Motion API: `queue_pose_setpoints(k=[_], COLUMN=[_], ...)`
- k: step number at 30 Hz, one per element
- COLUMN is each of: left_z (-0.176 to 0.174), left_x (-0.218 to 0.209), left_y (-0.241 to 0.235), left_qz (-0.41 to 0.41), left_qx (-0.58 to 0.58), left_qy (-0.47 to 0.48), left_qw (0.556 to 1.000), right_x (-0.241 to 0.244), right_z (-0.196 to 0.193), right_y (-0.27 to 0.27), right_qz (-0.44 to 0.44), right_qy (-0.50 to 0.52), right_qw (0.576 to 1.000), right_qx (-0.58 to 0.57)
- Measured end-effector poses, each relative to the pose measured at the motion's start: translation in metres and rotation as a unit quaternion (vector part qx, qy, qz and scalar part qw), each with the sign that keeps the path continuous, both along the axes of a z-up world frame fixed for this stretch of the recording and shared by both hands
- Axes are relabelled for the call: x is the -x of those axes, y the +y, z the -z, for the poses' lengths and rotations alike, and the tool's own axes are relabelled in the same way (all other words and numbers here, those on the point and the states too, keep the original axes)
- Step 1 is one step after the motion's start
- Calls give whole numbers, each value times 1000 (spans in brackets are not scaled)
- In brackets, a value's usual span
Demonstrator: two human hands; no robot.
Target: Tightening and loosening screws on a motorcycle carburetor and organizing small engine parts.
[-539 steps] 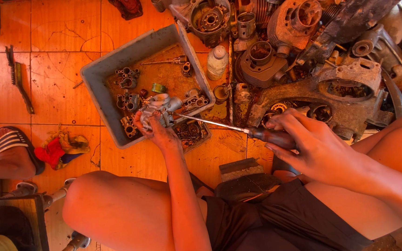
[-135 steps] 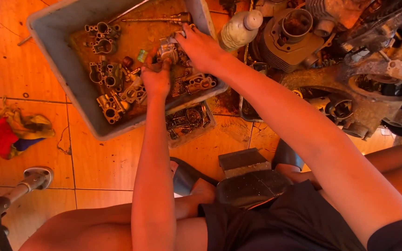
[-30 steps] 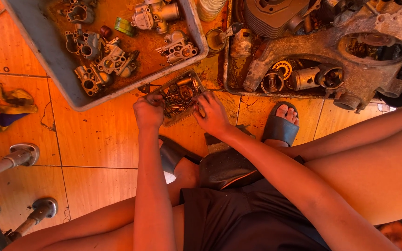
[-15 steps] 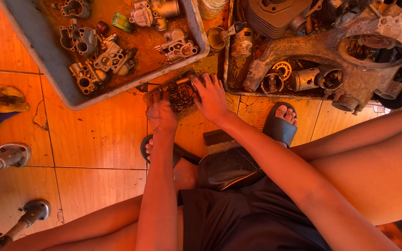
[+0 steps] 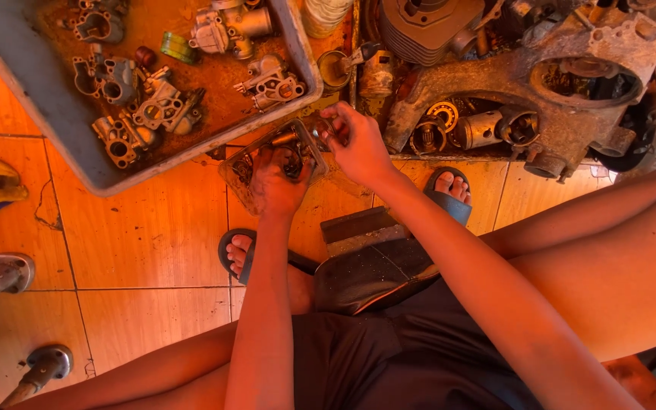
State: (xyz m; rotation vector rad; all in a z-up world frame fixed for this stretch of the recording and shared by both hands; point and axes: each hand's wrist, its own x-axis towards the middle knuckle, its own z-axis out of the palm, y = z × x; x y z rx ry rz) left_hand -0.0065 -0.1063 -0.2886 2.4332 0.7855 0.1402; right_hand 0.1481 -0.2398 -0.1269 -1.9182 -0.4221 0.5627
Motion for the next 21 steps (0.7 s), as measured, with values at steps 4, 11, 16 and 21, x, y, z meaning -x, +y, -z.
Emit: queue_pose_setpoints(k=[4,11,16,21], left_z=[106,20,26,-104], left_x=[29,-12,1,-25], left_y=[-40,21,60,58], left_qz=[-41,-94,-155,-133], left_qx=[-42,212,358,394], left_qy=[106,135,140,178], left_qw=[993,963,910,892], right_x=[5,-1,-3,16], right_z=[-48,-137,-105,-89], right_y=[-22,-55,-63,-30], right_qz=[-23,55,77,42], right_qy=[-3,56,69,126], right_qw=[998,994,994,991], right_qx=[51,78,28,15])
